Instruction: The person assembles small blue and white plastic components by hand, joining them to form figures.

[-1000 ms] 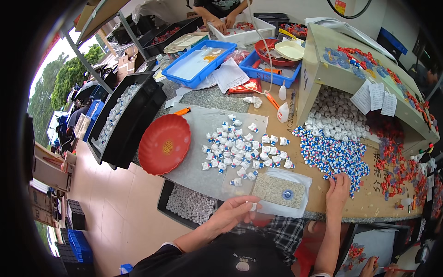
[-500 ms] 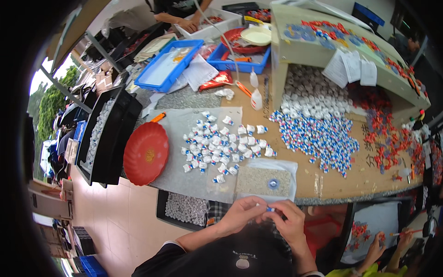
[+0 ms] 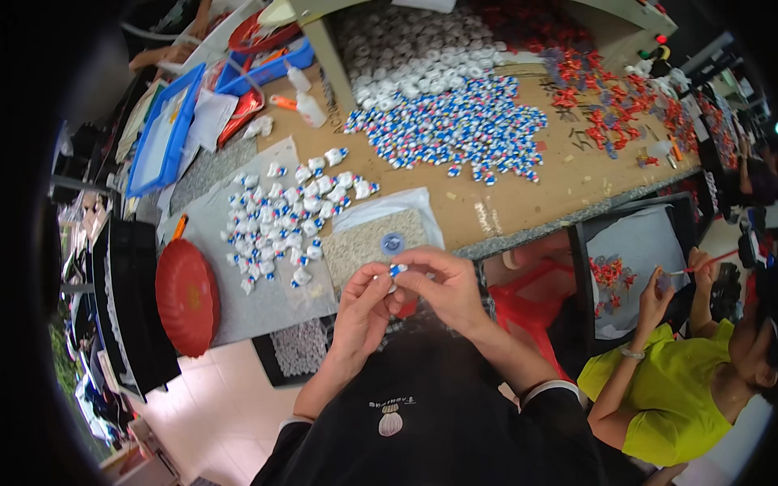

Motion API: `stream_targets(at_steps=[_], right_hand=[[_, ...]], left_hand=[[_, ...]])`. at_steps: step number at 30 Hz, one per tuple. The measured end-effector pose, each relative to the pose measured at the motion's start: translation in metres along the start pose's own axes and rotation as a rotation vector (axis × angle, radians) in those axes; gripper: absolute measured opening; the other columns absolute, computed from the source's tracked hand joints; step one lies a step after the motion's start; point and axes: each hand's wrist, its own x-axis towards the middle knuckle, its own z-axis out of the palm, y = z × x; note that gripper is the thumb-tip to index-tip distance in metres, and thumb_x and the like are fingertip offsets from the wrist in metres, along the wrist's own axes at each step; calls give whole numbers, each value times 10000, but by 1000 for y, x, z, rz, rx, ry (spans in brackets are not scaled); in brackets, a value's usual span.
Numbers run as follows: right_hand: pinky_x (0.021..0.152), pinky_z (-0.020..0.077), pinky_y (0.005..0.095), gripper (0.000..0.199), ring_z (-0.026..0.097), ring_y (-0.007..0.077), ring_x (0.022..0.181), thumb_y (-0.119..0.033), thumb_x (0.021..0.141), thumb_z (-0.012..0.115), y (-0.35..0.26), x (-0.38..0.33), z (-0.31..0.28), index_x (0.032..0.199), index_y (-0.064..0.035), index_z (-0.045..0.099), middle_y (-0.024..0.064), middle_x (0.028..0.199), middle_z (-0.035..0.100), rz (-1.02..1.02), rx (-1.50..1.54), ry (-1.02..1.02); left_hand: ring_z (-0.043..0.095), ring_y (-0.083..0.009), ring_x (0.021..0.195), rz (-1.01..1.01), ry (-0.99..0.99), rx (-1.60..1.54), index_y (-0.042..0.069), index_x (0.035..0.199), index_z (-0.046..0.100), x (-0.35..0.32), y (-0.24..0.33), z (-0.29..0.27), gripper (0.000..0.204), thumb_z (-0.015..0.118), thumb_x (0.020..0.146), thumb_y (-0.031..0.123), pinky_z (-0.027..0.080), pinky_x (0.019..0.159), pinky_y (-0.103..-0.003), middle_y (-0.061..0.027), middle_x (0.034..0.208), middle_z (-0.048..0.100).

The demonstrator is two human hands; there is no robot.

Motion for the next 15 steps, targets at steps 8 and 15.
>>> stream_targets(at_steps=[8, 15], right_hand=[[669, 498, 300, 291, 606, 234, 814, -12, 737, 591, -8, -3, -3, 1021, -62, 626, 103, 960, 571, -542, -719, -142], [633, 500, 281, 293, 608, 250, 794, -30, 718, 610, 3, -7, 0, 1011, -40, 626, 113, 925, 575, -626, -788, -95]], left_hand=[[567, -113, 663, 88, 92, 168, 6, 1037, 591, -8, -10, -13, 167, 559, 888, 74, 456, 585, -231, -73, 822, 624], [558, -99, 673, 33, 2, 228, -16, 989, 596, -7, -4, -27, 139, 552, 892, 74, 437, 574, -215, -73, 838, 628]])
